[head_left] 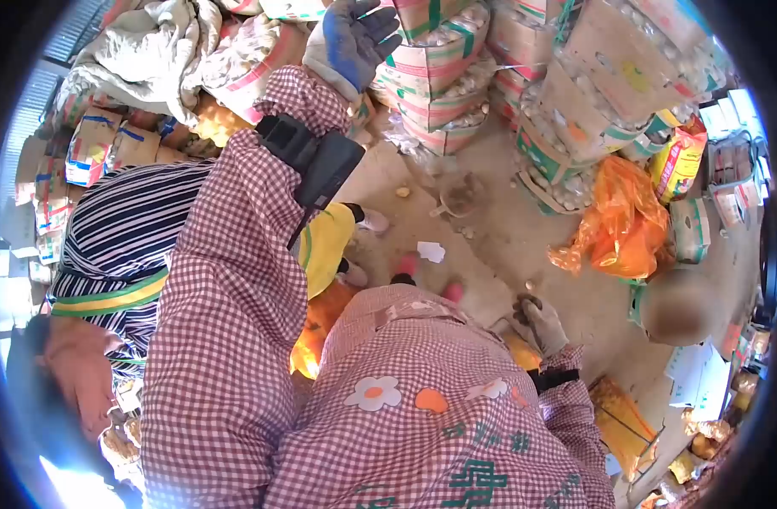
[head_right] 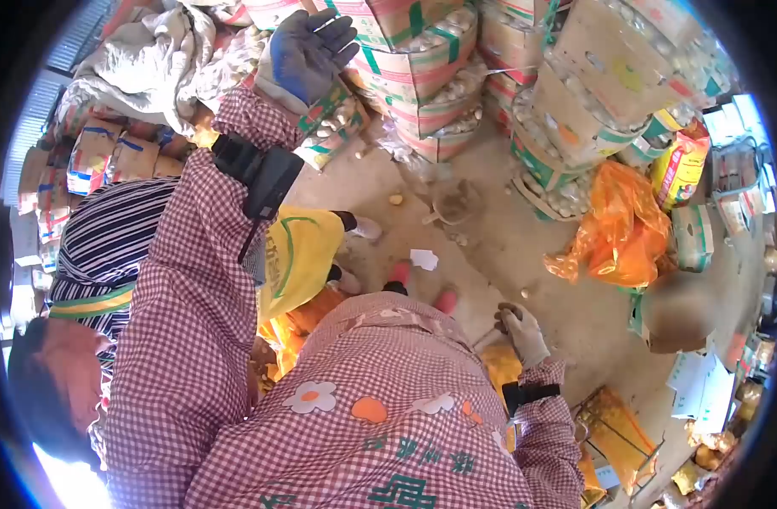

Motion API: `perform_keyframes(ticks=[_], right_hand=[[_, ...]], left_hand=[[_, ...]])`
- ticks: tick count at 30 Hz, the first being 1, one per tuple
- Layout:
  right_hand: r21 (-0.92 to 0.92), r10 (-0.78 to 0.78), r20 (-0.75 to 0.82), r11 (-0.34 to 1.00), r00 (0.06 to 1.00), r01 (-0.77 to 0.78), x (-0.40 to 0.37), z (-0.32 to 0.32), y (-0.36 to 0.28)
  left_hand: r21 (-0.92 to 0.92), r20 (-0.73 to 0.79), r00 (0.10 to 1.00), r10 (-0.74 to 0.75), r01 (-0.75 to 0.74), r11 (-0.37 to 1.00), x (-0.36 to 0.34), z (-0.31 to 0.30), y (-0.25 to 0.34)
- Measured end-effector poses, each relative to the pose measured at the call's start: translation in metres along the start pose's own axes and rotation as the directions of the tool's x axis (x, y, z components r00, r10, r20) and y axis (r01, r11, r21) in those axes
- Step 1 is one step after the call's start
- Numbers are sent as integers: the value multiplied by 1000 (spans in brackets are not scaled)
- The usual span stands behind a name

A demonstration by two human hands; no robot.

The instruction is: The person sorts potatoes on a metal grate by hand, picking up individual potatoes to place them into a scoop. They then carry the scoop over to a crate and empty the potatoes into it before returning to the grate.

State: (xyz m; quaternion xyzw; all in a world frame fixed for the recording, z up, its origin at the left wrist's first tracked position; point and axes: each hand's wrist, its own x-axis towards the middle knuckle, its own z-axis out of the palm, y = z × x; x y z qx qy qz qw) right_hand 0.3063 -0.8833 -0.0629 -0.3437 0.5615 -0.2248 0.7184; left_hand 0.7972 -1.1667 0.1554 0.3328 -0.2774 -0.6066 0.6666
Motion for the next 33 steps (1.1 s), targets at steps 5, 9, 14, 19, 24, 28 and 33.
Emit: perform_keyframes(ticks=[5,9,14,19,24,28,33], right_hand=[[-111,124,-127,984,984,-138,-11,-56,91],[47,165,-162,986,973,-160,-18,-79,150],[88,214,-180,976,960,-201,-30,-84,160],[147,251,-196,963,948,-225,-39,-75,155],[111,235,-169,969,957,-219,-47,-76,162],[117,246,-167,966,955,-229,-45,-82,170],[157,262,-174,959,949,-236,-44,-83,167]], left_hand=[[26,-60,998,-25,27,999,-8,14,-9],[12,-29,997,-70,70,997,4,5,-16],[12,37,997,-69,68,998,9,7,-19],[22,28,999,-32,31,999,-9,21,-28],[-32,-102,993,65,-68,997,-26,21,-31],[-102,-136,989,52,-66,993,-31,20,-20],[-77,47,997,62,-58,995,-31,26,-9]])
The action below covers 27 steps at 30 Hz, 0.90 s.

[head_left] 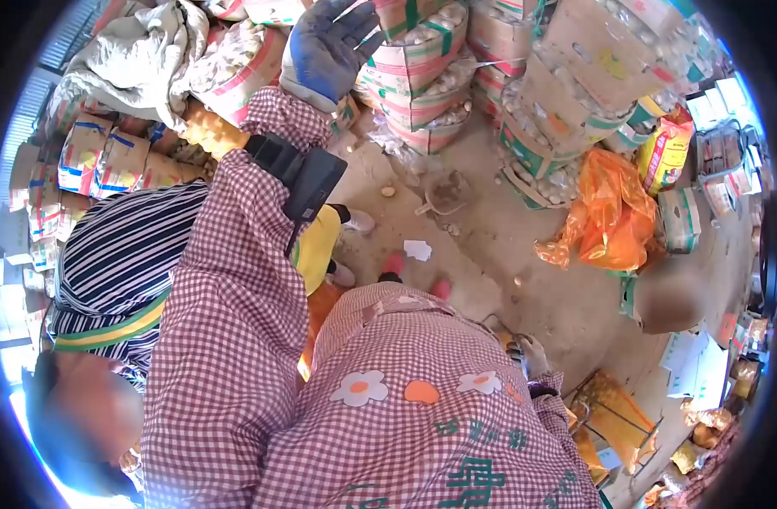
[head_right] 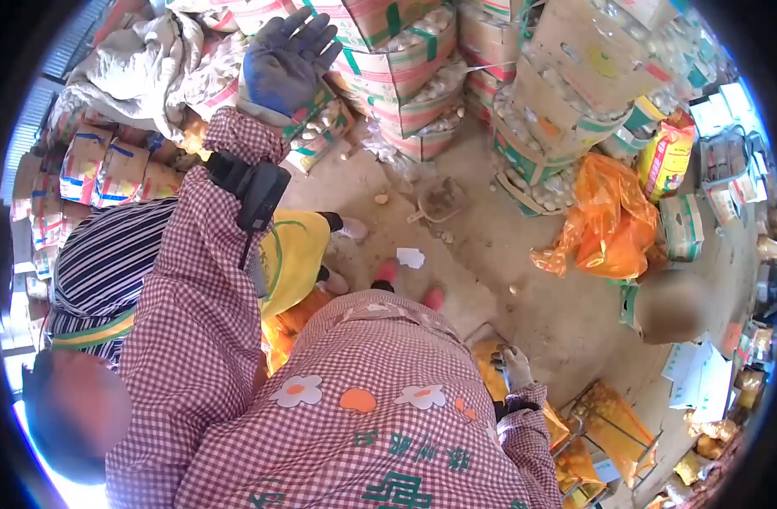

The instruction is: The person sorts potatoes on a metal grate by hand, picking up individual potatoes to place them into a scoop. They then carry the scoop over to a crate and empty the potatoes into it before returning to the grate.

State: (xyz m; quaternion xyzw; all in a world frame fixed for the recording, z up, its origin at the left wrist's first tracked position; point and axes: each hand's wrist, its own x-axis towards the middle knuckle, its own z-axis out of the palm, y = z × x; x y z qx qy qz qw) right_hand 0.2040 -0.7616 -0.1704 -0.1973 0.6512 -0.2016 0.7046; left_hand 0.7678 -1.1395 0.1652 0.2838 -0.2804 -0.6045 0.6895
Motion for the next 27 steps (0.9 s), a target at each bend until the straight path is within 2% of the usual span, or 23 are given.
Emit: perform_keyframes(ticks=[1,3,5,7,8,10,11,13,14,15,16,17,18,19,20,21,23,24,26,27], right_hand=[[3,1,0,1000,1000,-1,-4,4,-2],[-4,14,-61,1000,998,-14,-13,15,-10],[28,4,-25,1000,1000,-3,-11,9,0],[56,-10,11,998,1000,9,-12,4,11],[-80,-135,39,987,990,138,-14,2,16],[-210,-253,82,941,964,265,-6,-1,28],[-294,-356,136,876,924,381,-1,-6,35],[-369,-445,199,791,873,487,-5,-5,33],[-259,-306,97,911,947,321,-19,11,12],[-197,-225,59,953,973,232,-18,12,11],[-127,-141,20,982,990,143,-18,12,10],[-250,-282,98,921,954,298,-6,5,18],[-308,-343,148,875,928,373,1,-3,27],[-359,-402,196,819,894,447,1,-2,23],[-169,-211,83,960,974,223,6,1,18],[53,11,15,999,1000,-11,9,4,11],[53,14,-21,999,1000,-13,4,13,-9],[53,21,-56,998,998,-18,2,15,-11],[59,11,-46,998,999,-9,5,10,-7],[63,0,-34,998,999,3,7,8,-6]], left_hand=[[-2,-5,999,-37,37,999,-23,26,4],[12,39,998,-53,53,999,-30,35,6],[24,80,994,-71,70,997,-33,41,5],[43,234,970,-62,54,998,-36,44,5],[43,232,971,-62,54,998,-39,48,6],[76,307,951,-14,-10,997,-39,50,4],[76,307,951,-15,-9,997,-38,50,2],[298,417,908,50,-189,936,-36,50,-4],[300,415,908,48,-187,935,-41,59,-4],[637,424,904,54,-339,692,-49,71,-4],[848,433,900,53,-427,313,-53,80,-6],[847,531,846,51,-532,13,-54,83,-9],[735,675,733,87,-656,-174,-46,72,-21],[591,789,614,34,-742,-316,-43,75,-22],[418,875,483,-41,-794,-442,-41,77,-24],[417,875,482,-39,-793,-444,-42,79,-28],[355,908,418,-6,-779,-517,-42,79,-35],[353,909,416,-8,-780,-516,-43,79,-36],[520,849,517,112,-778,-353,-40,78,-38],[520,849,517,111,-777,-354,-39,80,-40]])
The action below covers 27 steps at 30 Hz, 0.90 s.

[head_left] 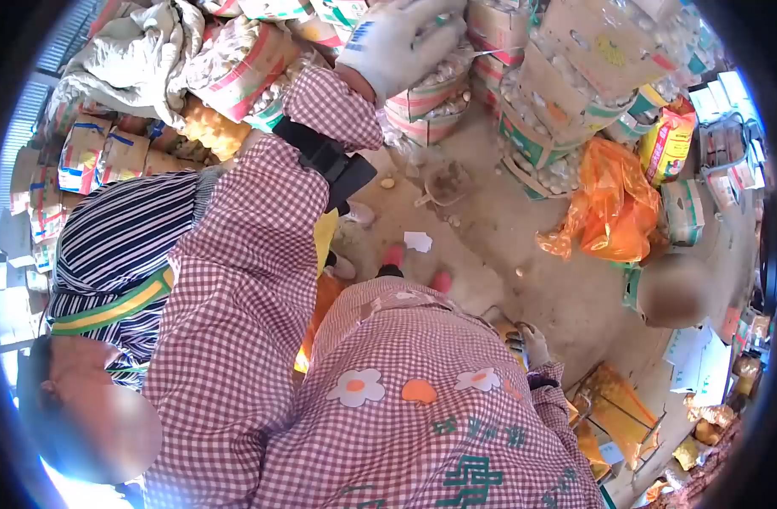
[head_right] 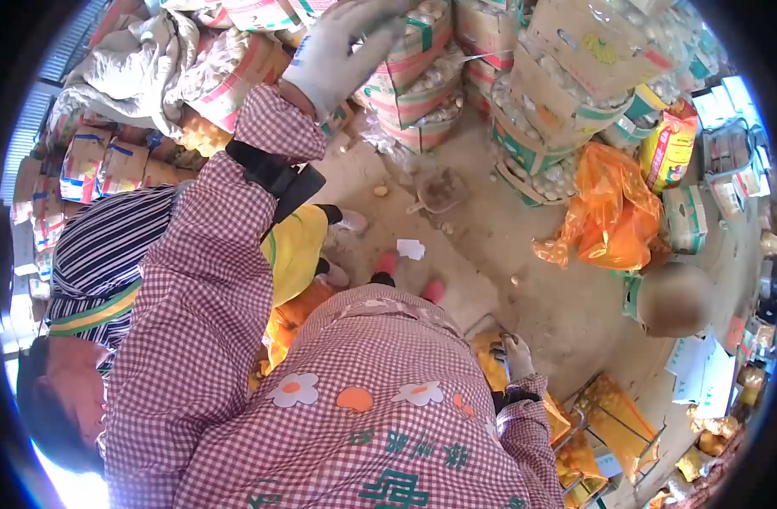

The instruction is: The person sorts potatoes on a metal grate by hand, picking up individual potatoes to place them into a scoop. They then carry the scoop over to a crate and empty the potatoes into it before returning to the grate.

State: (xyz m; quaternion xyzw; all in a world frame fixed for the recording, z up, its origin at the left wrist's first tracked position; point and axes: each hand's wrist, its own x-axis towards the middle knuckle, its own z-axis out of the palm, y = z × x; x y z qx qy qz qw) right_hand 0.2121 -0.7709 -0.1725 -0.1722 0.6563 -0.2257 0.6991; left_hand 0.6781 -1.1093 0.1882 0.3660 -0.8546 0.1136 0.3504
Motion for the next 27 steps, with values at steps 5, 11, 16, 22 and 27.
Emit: perform_keyframes(ticks=[5,11,16,22,27], right_hand=[[-11,24,7,1000,1000,-24,-6,5,8],[-281,-426,260,825,866,490,8,-14,43],[-236,-184,68,952,981,195,-10,6,8],[-20,14,-7,1000,1000,-14,-1,4,9],[-51,-10,8,999,1000,10,2,2,11]], left_hand=[[-879,119,685,-719,410,245,-4,24,-29],[-949,297,541,-787,74,-307,-22,20,-48],[-841,438,400,-805,-133,-524,-23,16,-48],[-810,411,491,-768,-189,-555,-27,18,-52],[-803,343,655,-673,-166,-572,-20,14,-53]])
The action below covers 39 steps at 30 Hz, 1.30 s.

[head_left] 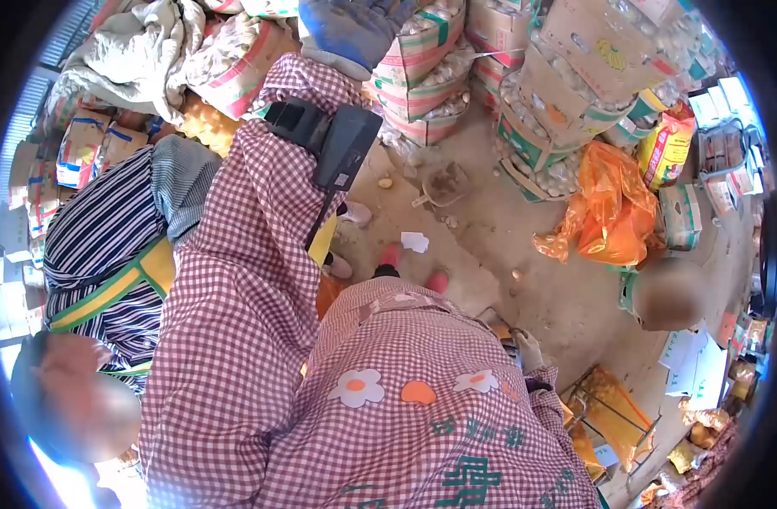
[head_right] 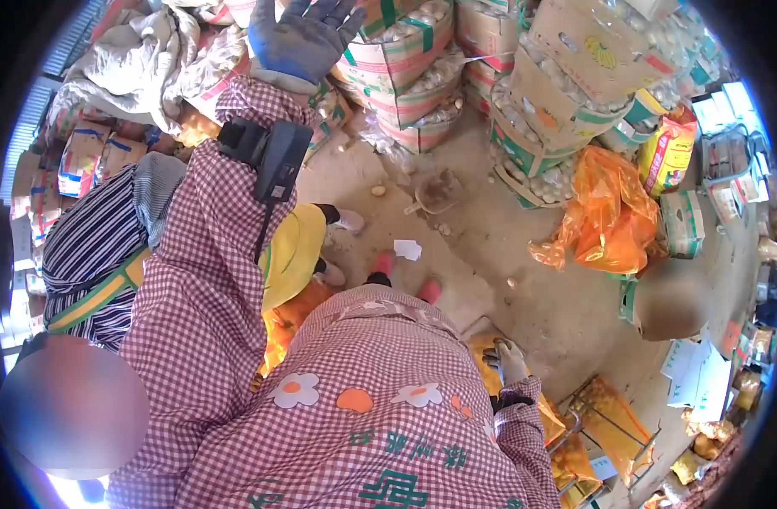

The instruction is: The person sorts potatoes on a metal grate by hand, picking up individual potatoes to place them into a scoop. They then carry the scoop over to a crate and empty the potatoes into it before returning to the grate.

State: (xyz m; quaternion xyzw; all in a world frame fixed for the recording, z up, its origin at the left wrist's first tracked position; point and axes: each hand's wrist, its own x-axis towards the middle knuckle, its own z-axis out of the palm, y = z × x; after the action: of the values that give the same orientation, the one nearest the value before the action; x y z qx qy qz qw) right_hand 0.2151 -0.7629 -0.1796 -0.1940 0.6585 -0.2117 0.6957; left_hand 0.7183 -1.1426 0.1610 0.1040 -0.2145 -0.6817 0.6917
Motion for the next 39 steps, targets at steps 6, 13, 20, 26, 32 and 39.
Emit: perform_keyframes(ticks=[6,13,20,26,32,39], right_hand=[[-37,4,-9,999,1000,-5,-6,8,0],[-100,-33,-10,994,999,32,-7,9,-1],[-260,-311,164,902,936,345,12,-14,27],[9,25,46,1000,999,-25,5,-5,13],[-11,22,39,1000,999,-21,8,-8,12],[-67,-126,59,989,990,129,33,20,-40]], left_hand=[[143,-6,997,78,-76,987,0,16,-8],[249,-71,991,112,-91,964,5,20,-13],[331,33,988,149,-152,931,2,19,-13],[494,181,953,243,-301,816,3,14,-25],[525,758,650,54,-559,-641,5,27,-45],[468,-230,929,289,-155,870,58,-16,-71]])
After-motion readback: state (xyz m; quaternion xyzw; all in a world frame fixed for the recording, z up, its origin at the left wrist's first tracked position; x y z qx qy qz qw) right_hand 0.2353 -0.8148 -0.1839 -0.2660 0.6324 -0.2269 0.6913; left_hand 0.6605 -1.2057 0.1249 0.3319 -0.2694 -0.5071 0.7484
